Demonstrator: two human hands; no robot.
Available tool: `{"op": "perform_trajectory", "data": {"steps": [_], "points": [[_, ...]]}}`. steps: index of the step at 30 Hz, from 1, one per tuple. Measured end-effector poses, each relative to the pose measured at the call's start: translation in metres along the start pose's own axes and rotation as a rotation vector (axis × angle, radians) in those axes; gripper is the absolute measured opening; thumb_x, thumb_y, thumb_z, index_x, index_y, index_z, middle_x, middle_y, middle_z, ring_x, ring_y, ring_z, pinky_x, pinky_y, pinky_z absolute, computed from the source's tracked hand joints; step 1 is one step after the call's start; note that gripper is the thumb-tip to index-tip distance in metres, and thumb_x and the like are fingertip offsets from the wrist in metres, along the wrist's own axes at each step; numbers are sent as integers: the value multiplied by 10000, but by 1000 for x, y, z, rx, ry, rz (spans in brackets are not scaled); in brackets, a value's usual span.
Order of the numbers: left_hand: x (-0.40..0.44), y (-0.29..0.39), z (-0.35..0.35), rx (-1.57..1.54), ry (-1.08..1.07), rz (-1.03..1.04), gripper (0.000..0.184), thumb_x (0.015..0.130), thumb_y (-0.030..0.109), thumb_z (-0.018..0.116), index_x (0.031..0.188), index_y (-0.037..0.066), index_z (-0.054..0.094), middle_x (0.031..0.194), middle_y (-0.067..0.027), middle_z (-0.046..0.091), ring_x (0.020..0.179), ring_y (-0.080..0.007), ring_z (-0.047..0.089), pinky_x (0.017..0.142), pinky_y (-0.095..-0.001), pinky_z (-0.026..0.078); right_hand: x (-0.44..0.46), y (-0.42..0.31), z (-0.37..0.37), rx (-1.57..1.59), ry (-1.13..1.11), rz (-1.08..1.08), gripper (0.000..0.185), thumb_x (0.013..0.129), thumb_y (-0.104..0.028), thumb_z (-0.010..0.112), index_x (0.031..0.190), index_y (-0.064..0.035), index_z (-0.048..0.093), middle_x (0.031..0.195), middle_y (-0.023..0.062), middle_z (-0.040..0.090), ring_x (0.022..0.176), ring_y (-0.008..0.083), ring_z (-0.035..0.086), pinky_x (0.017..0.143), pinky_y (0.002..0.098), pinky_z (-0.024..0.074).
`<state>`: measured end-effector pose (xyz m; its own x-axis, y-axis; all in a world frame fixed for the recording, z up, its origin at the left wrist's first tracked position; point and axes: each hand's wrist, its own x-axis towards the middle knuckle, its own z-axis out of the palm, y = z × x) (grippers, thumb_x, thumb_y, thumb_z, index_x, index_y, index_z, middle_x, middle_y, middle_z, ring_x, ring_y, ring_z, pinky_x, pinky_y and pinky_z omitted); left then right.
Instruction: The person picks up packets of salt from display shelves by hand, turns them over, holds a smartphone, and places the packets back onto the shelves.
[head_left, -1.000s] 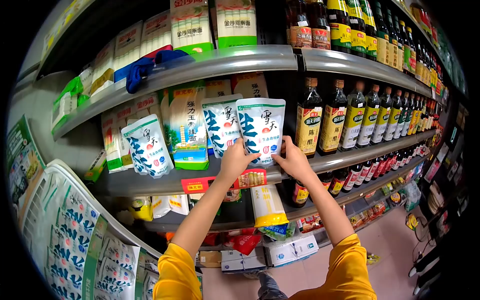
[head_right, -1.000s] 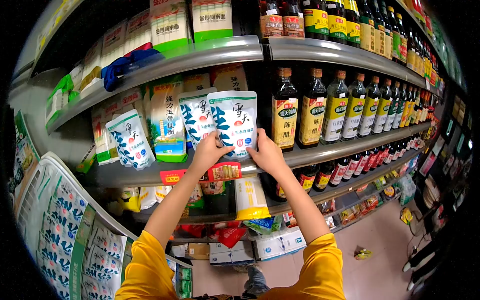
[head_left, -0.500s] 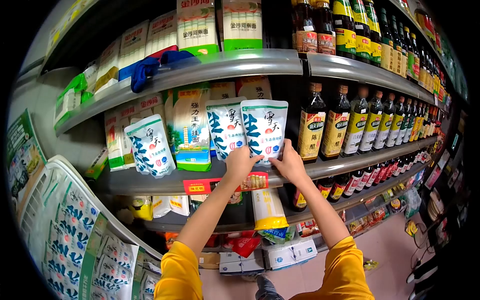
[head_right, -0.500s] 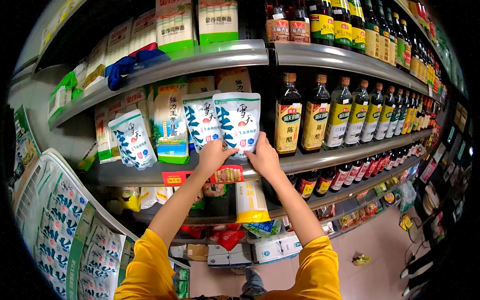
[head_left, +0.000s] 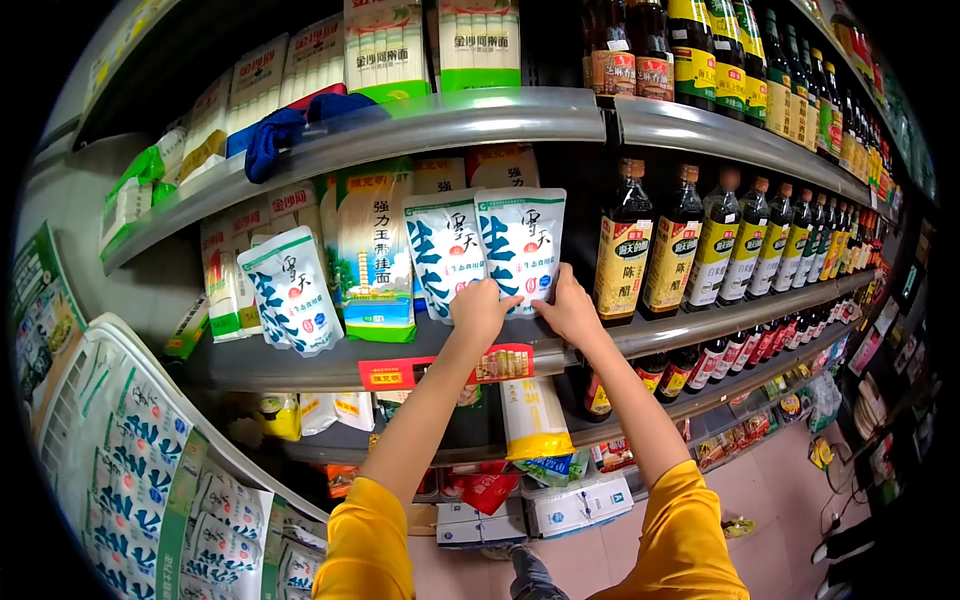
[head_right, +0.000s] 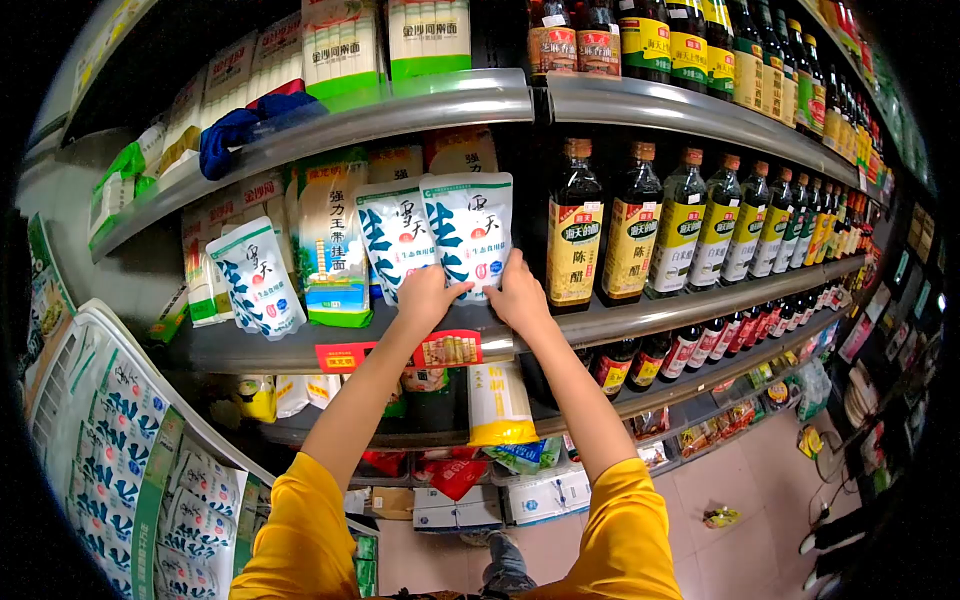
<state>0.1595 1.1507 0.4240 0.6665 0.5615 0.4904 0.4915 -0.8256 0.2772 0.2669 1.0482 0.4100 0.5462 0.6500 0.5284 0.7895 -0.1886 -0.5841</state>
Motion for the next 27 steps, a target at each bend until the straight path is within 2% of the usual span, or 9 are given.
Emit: {"op": "perform_trajectory", "data": {"steps": [7, 12, 15, 21, 27], "points": [[9, -1, 13, 38, 94, 4, 501, 649, 490, 620, 633, -10, 585, 621, -176, 579, 598, -303, 582, 537, -366, 457, 10, 8, 8, 2, 17, -23, 562, 669, -124, 628, 1075, 43, 277, 1014, 292, 460, 905, 434, 482, 745, 435, 423], [17, 1, 18, 62, 112, 5, 496, 653, 487, 616, 631, -8, 586, 619, -171, 580, 607, -304, 588, 523, -373, 459, 18, 12, 13, -28, 17, -19, 706, 679, -127, 602, 1213, 89, 194, 1050, 296, 430, 900, 424, 493, 759, 421, 425], [17, 5, 15, 83, 113, 41, 484, 653, 471, 622, 628, -12, 586, 615, -170, 578, 599, -307, 587, 518, -368, 460, 21, 16, 16, -31, -11, 18, 746, 681, -139, 593, 1239, 102, 159, 1076, 299, 409, 916, 419, 489, 778, 413, 419], [19, 9, 15, 96, 126, 35, 454, 652, 441, 636, 631, -10, 588, 621, -167, 580, 599, -293, 590, 521, -353, 466, 27, 21, 19, 9, -22, 42, 738, 673, -139, 586, 1234, 98, 171, 1114, 302, 377, 977, 416, 455, 823, 398, 398], [23, 7, 22, 167, 123, 46, 432, 674, 420, 624, 654, -10, 587, 631, -158, 581, 607, -282, 595, 535, -351, 477, 29, 15, 20, -3, -28, 70, 716, 675, -131, 579, 1225, 99, 183, 1100, 296, 388, 976, 409, 457, 824, 400, 395]]}}
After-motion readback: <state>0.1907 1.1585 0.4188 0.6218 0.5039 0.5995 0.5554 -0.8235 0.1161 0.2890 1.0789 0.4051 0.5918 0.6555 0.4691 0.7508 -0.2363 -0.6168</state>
